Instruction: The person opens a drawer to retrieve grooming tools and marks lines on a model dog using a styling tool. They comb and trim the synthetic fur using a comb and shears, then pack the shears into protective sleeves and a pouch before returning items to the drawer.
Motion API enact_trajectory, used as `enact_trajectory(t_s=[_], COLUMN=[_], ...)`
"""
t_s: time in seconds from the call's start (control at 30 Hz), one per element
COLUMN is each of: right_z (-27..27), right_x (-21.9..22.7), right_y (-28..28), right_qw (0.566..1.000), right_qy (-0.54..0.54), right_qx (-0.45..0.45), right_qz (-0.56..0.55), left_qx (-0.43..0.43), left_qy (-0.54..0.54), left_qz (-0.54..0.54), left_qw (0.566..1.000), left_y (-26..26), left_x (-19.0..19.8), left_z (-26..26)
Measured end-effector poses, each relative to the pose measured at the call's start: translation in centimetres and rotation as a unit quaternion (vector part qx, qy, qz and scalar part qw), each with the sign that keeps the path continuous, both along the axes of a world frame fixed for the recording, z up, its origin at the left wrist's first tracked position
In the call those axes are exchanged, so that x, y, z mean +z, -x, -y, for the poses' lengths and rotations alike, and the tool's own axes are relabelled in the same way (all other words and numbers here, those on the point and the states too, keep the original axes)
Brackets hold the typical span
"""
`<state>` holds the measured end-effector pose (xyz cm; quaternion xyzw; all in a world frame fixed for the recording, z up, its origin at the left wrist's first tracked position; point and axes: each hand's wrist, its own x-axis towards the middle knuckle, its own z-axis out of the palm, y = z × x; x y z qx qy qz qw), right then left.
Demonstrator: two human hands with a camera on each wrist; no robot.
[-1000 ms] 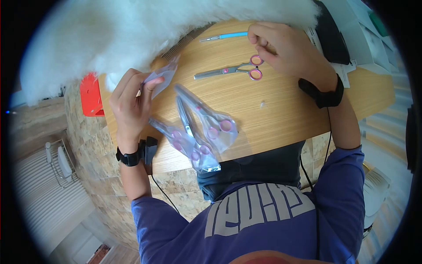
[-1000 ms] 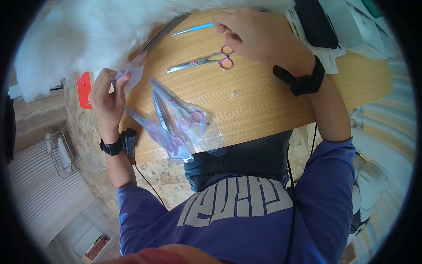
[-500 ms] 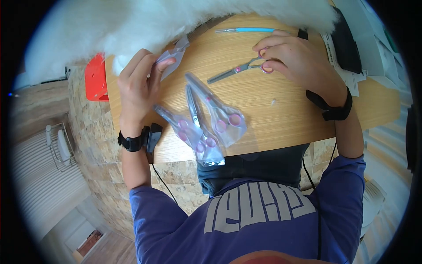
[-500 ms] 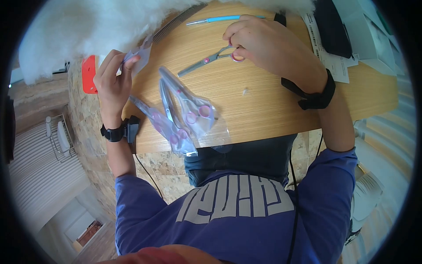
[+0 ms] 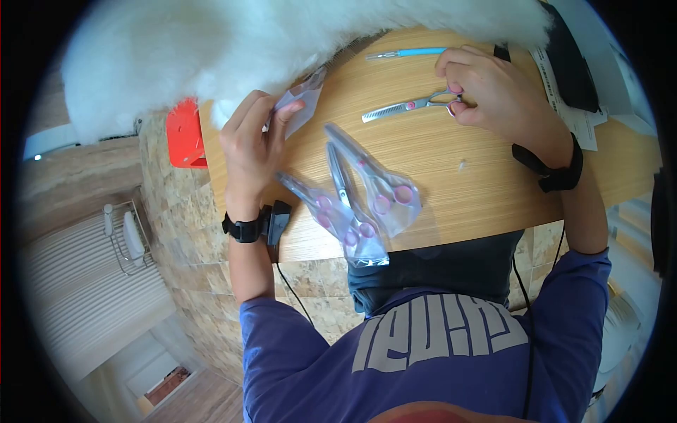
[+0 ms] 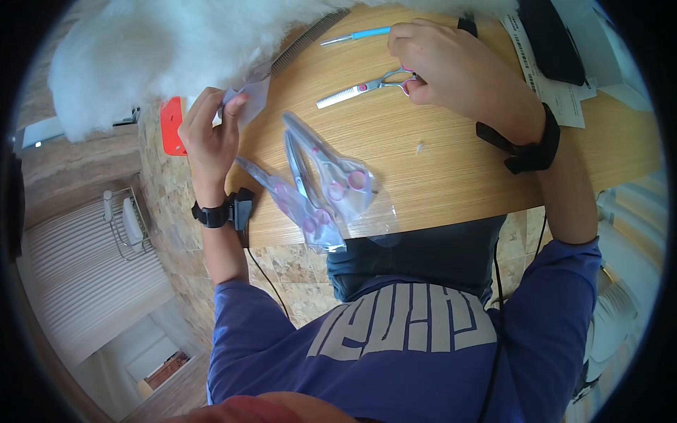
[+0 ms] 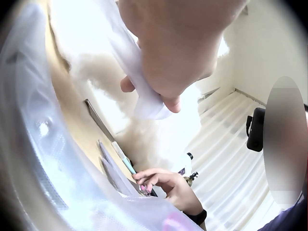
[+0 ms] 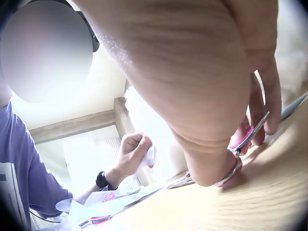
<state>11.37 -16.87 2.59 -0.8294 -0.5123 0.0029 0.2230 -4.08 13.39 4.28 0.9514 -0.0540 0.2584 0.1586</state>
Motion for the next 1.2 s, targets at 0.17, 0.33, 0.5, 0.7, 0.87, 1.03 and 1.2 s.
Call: enact_trajectory(t_s=[0.17,0.33,0.5,0.7,0.87,1.03,1.2], right_z=[0.3,-0.7,-0.5,-0.6,-0.4,-0.5,-0.6], right_x=[-0.3,-0.9,1.9,1.7,1.7,1.7,2.0], right_y=[-0.2,0.3,0.3,0.1,0.3,0.5,0.8], right_qw=[0.998,0.986,0.955,0.947,0.958,0.960,0.966], right_qy=[0.012,-0.167,-0.282,-0.298,-0.271,-0.257,-0.243], right_qx=[-0.002,-0.011,0.038,0.002,0.007,0.046,0.083], right_qz=[-0.069,-0.021,0.087,0.123,0.097,0.101,0.023], left_qx=[-0.028,-0.022,0.034,0.011,-0.020,-0.035,-0.072], left_qy=[0.030,0.034,0.096,0.232,0.319,0.353,0.323], left_qz=[0.030,0.021,-0.079,-0.130,-0.142,-0.153,-0.181], left_qw=[0.999,0.999,0.992,0.964,0.937,0.923,0.926], left_y=[-0.5,-0.4,-0.3,0.0,0.3,0.4,0.7], left_x=[-0.4,0.0,0.1,-0.4,-0.6,-0.5,-0.4], left_z=[-0.1,-0.2,-0.6,-0.7,-0.6,0.2,1.4])
